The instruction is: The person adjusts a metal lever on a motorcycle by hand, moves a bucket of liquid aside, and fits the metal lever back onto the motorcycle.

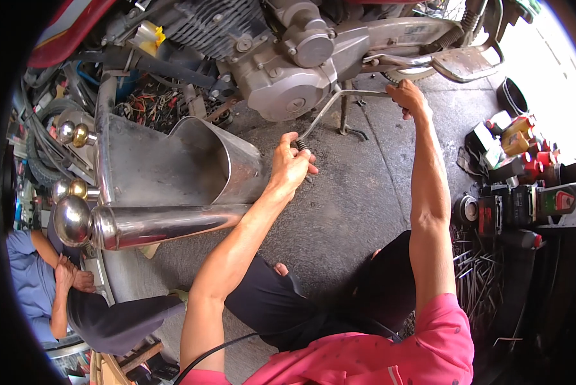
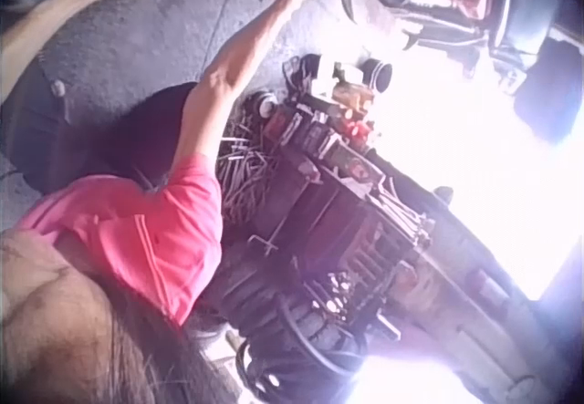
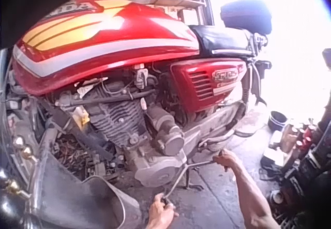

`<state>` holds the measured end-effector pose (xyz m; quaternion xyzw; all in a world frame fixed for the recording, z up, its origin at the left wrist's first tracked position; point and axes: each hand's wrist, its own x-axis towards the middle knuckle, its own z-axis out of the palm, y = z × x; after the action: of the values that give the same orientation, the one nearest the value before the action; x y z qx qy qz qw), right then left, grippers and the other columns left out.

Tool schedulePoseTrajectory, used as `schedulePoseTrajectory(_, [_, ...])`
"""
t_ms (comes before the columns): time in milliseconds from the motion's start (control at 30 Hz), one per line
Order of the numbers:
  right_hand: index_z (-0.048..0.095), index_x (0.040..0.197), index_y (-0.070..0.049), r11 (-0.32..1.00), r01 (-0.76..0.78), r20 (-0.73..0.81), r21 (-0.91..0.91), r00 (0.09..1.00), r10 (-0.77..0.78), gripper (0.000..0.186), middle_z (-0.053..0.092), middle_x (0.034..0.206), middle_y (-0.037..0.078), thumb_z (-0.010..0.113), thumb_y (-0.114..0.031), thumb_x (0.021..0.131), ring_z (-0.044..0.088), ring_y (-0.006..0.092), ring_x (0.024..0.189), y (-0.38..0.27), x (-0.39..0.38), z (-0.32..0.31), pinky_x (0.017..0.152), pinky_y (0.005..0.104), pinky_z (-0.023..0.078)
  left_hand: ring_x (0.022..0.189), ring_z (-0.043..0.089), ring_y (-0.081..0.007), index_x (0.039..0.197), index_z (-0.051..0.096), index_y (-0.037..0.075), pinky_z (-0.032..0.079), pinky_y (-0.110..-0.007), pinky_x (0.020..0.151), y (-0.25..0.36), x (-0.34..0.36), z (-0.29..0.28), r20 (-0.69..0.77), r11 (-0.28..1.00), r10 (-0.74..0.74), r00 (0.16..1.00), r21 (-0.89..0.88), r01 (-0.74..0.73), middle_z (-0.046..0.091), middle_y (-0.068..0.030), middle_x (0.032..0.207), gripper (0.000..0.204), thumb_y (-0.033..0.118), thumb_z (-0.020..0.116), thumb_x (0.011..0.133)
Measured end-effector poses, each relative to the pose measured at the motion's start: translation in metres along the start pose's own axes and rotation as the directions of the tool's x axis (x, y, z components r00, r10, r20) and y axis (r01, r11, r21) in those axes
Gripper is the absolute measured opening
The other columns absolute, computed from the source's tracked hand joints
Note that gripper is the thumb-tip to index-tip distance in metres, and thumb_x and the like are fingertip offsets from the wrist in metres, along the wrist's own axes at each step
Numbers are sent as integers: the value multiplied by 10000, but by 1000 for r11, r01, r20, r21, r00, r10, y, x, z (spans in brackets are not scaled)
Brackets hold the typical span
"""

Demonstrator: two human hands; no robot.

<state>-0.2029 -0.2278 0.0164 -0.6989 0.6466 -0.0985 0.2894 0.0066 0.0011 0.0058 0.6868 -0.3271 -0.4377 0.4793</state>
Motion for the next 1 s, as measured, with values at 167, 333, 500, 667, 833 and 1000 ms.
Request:
schedulePoseTrajectory(167, [505,857,63,999,21,-69,31,997,-19,438,551,595,129,528,-373,829,573,215,445,10,6,6,422,312,483,531,587,-142,1243,354,-43,466,-260,489,0,-2,-1,79,990,104,991,84,-110,567,-107,749,441,20,491,829])
schedulePoseTrajectory(333, [470,935,29,999,5,-58,35,998,-3,400,525,752,89,536,-351,828,546,178,516,9,6,5,381,289,495,539,593,-141,1243,349,-60,479,-265,520,-2,2,-4,79,983,107,991,140,-118,575,-102,736,475,0,516,802])
schedulePoseTrajectory(500, [506,903,34,999,-31,19,28,999,30,491,550,744,100,551,-447,815,565,208,536,6,3,-2,386,295,505,545,599,-146,1261,342,-62,472,-254,526,-1,4,-1,71,979,83,994,179,-94,585,-105,727,505,7,525,795])
schedulePoseTrajectory(667, [510,990,63,997,16,-91,73,996,-9,602,598,906,204,549,-509,807,630,257,611,8,4,9,446,306,519,543,630,-183,1204,409,-43,510,-303,546,0,-3,-5,64,978,149,987,140,-157,613,-120,718,461,45,557,776])
schedulePoseTrajectory(833, [538,757,63,1000,8,-14,16,1000,-8,586,525,630,107,563,-522,787,556,204,513,1,-3,-1,376,307,484,563,640,-192,1168,437,-37,512,-308,552,-2,3,-4,38,965,96,995,240,-102,620,-134,732,443,47,568,753])
schedulePoseTrajectory(1000, [511,680,18,997,-28,94,76,995,20,587,397,519,20,553,-558,778,441,135,393,-1,-2,-4,346,283,454,548,630,-137,1246,382,-46,495,-258,547,1,2,-5,35,897,153,988,414,-153,615,-76,680,527,55,571,764])
